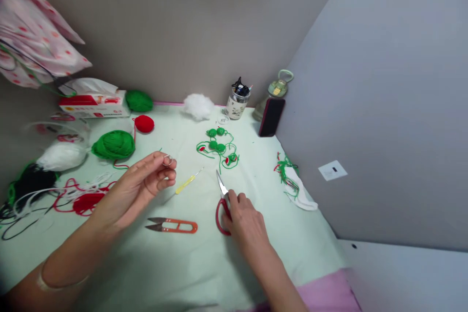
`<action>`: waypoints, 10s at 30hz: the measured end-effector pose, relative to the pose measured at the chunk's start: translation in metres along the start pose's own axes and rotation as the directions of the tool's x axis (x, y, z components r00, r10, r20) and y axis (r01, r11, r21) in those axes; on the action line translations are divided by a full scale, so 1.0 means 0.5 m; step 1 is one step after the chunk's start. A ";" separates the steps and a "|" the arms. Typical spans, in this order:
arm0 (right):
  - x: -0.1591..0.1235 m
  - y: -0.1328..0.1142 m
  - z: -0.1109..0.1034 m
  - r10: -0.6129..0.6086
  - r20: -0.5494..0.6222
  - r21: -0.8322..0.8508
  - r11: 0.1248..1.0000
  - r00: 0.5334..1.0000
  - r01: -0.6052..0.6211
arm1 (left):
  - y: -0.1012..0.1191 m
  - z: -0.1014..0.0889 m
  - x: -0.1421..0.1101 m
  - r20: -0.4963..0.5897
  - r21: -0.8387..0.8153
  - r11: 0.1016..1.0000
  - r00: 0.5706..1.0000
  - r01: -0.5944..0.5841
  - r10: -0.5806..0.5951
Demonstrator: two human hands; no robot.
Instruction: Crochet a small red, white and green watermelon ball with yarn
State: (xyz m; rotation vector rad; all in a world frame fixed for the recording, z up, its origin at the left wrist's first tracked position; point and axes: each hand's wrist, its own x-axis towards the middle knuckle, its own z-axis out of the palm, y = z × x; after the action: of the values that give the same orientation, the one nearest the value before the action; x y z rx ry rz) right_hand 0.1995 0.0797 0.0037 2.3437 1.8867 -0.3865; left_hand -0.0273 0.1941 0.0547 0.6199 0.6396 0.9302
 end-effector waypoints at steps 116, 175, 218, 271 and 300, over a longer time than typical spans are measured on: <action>0.027 0.007 -0.045 -0.419 0.011 0.045 0.907 0.908 0.418 | -0.122 -0.040 -0.036 -0.046 0.087 0.968 0.972 0.234 -0.230; 0.067 -0.082 0.011 -0.475 -0.591 0.452 0.474 0.652 0.755 | -0.137 -0.078 -0.018 0.035 0.164 0.912 0.922 0.375 -0.386; 0.075 -0.074 0.001 -0.324 -0.167 0.944 0.221 0.931 0.246 | -0.139 -0.074 -0.024 0.008 0.175 0.924 0.938 0.340 -0.347; 0.035 -0.037 -0.019 -0.345 -0.061 0.012 0.938 0.937 0.346 | -0.146 -0.064 -0.035 -0.079 0.097 0.969 0.972 0.228 -0.221; 0.442 -0.247 -0.184 -0.135 -0.319 0.856 0.384 0.938 0.347 | -0.146 -0.117 -0.052 -0.091 0.266 0.946 0.981 0.187 -0.169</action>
State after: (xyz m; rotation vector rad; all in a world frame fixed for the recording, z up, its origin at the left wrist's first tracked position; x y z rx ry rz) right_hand 0.1350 0.3383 0.0433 2.6793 2.5628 -1.6829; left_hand -0.0433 0.1502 -0.0302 0.7651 0.8792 0.7000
